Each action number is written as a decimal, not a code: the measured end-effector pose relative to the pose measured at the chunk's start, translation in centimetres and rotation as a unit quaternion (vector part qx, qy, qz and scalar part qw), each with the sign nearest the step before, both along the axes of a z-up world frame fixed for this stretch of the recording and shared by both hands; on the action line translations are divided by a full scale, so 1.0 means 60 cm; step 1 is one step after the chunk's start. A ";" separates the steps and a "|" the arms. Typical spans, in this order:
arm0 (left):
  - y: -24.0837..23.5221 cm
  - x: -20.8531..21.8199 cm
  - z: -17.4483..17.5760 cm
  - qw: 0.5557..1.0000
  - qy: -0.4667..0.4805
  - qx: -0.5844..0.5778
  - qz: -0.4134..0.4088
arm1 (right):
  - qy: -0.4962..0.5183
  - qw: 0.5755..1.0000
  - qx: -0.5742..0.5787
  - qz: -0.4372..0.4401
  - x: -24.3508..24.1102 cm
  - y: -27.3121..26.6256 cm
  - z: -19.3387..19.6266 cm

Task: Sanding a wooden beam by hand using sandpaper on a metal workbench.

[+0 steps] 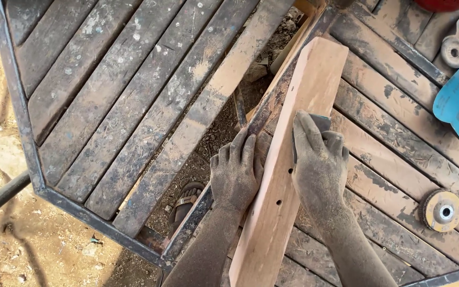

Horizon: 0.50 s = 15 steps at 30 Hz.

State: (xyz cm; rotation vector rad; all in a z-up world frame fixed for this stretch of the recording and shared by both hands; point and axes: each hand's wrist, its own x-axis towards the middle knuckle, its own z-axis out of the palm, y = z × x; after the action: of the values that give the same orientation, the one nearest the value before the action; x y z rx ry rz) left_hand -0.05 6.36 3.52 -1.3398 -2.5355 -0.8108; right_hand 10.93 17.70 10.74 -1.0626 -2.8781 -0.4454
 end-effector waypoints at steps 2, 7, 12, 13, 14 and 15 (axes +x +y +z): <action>0.004 0.000 -0.007 1.000 0.003 -0.003 0.003 | 0.007 1.000 -0.001 0.006 0.001 0.022 -0.017; 0.000 0.000 -0.005 1.000 0.005 -0.003 -0.003 | -0.016 1.000 -0.022 -0.010 0.006 0.002 -0.004; -0.003 0.003 -0.019 1.000 -0.005 -0.014 -0.006 | 0.010 1.000 -0.024 -0.008 -0.007 0.022 -0.011; -0.005 0.002 -0.015 1.000 -0.002 -0.010 -0.007 | 0.012 1.000 -0.020 -0.009 -0.004 0.012 -0.005; -0.005 0.000 -0.010 1.000 0.001 -0.012 -0.007 | 0.009 1.000 -0.016 -0.005 -0.003 0.004 0.002; -0.006 0.000 -0.006 1.000 0.002 -0.015 -0.008 | 0.004 1.000 -0.013 -0.002 0.001 -0.007 0.009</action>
State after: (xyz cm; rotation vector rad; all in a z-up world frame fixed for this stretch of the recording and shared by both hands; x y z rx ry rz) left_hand -0.07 5.99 3.16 -1.3709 -2.5479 -0.7754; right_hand 10.99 17.31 11.27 -1.0713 -2.8823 -0.4047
